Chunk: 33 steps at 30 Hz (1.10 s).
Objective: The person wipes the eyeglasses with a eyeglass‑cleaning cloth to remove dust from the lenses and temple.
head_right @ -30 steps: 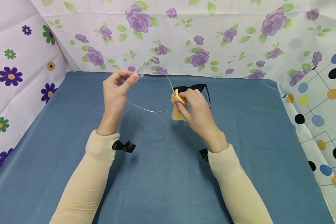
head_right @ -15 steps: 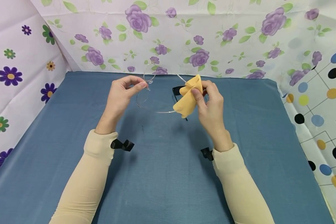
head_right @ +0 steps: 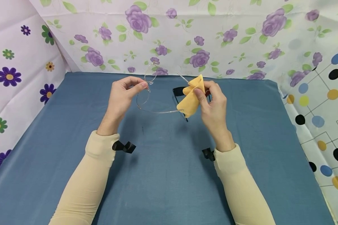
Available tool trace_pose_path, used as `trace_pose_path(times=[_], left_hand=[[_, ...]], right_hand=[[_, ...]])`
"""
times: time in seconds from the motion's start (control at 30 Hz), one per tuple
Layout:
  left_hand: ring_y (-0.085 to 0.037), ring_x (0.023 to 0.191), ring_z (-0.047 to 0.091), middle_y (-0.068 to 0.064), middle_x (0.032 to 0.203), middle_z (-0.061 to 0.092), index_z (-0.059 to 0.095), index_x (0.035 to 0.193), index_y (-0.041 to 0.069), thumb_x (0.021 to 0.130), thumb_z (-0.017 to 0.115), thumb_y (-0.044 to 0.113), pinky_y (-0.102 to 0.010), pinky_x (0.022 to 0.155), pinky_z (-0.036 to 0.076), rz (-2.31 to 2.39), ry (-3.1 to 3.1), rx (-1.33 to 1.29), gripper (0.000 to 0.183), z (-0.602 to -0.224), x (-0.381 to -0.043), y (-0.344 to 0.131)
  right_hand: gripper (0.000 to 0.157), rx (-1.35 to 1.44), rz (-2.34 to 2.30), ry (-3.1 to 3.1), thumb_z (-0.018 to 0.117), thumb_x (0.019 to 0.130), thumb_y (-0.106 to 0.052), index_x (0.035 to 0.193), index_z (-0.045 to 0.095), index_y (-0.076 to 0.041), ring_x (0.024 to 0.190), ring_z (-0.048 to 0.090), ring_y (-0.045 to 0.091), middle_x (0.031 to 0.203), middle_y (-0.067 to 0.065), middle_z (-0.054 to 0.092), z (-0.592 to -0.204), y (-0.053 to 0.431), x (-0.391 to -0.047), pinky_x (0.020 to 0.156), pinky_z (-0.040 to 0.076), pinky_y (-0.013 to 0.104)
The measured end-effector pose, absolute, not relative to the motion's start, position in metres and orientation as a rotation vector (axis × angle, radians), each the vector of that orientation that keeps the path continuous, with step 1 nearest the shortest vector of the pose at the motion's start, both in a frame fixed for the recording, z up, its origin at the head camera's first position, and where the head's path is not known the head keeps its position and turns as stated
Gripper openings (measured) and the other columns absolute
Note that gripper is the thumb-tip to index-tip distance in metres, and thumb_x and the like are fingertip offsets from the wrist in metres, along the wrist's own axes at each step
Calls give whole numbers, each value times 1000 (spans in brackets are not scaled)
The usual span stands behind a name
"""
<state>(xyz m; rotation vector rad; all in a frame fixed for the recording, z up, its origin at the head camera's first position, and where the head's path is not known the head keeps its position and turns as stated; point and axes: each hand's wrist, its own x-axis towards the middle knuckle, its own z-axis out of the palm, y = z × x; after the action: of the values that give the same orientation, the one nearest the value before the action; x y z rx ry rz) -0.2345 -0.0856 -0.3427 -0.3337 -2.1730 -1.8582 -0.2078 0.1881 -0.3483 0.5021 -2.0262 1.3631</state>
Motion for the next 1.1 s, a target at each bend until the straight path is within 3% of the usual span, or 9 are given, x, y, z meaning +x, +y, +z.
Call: trace_pose_path(times=[0.17, 0.33, 0.6, 0.73, 0.83, 1.1], left_hand=[[-13, 63, 49, 4, 82, 69, 78, 101, 2, 96, 78, 18, -27, 56, 31, -1797, -2121, -295, 17, -343, -235, -81], [-11, 46, 32, 7, 78, 65, 79, 101, 3, 96, 78, 19, -26, 47, 26, -1760, -2100, -268, 16, -344, -235, -79], [-12, 47, 32, 4, 79, 66, 79, 100, 4, 96, 79, 20, -26, 47, 25, -1741, -2119, -251, 16, -345, -234, -80], [-12, 60, 48, 1, 82, 69, 79, 100, 5, 96, 79, 21, -28, 53, 27, -1728, -2145, -285, 17, -345, -233, -79], [-14, 69, 53, -1, 83, 70, 79, 100, 5, 96, 79, 21, -29, 55, 28, -1721, -2151, -313, 17, -345, -233, -78], [-17, 68, 52, -2, 82, 69, 79, 100, 5, 96, 78, 19, -29, 53, 23, -1691, -2155, -300, 15, -342, -233, -84]], right_hand=[[26, 506, 1311, -2054, 67, 100, -14, 110, 67, 10, 92, 58, 9, 101, 20, 67, -351, 189, -210, 86, 45, 25], [23, 534, 1309, -2068, 66, 101, -9, 111, 67, 11, 92, 58, 9, 100, 21, 66, -352, 190, -210, 87, 45, 26], [19, 520, 1382, -2102, 67, 100, -9, 110, 72, 6, 89, 58, 11, 96, 12, 67, -351, 188, -207, 85, 45, 27], [19, 553, 1405, -2122, 67, 100, -9, 111, 73, 4, 88, 56, 13, 96, 9, 66, -352, 186, -207, 80, 44, 26], [16, 577, 1395, -2143, 67, 99, -6, 110, 73, 5, 87, 54, 14, 96, 9, 66, -354, 184, -207, 77, 43, 27], [15, 603, 1317, -2227, 61, 103, -7, 109, 67, 6, 86, 48, 14, 98, 14, 63, -356, 184, -210, 75, 39, 28]])
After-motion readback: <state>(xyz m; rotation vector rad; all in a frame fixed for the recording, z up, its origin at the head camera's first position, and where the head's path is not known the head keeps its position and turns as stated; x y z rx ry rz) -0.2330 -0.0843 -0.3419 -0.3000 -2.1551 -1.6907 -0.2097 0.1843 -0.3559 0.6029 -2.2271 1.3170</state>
